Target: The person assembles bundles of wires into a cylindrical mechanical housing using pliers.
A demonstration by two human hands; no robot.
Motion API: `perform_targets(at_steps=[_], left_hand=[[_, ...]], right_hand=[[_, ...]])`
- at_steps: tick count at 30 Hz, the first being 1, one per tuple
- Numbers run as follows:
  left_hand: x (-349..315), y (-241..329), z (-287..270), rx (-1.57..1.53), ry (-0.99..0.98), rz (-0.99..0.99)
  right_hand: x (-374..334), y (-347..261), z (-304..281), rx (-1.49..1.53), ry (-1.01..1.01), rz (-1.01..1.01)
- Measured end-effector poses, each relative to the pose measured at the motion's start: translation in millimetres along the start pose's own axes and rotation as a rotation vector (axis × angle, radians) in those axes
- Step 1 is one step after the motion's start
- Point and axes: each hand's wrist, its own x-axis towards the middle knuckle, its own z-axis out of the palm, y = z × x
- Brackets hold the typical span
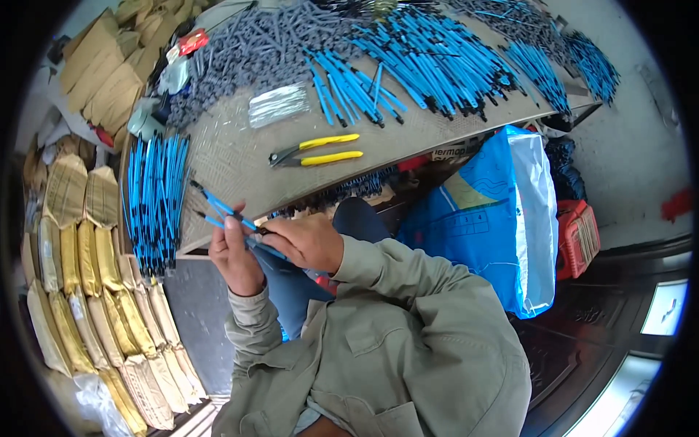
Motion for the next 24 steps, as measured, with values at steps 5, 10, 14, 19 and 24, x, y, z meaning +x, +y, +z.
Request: perform_targets(at_steps=[5,10,14,19,24], left_hand=[[9,-16,-11,-0.304,0.050,-0.198],[6,-21,12,-0.441,0.106,-0.425],[8,-26,11,-0.384,0.207,-0.333],[14,-19,10,-0.442,0.200,-0.230],[-1,-19,30,-0.483,0.136,-0.282]], right_hand=[[51,106,-60,-0.371,-0.151,-0.202],[126,235,-139,-0.805,-0.058,0.271],[139,242,-138,-1.114,-0.315,0.465],[142,221,-145,-1.132,-0.454,0.571],[130,224,-150,-1.013,-0.368,0.637]])
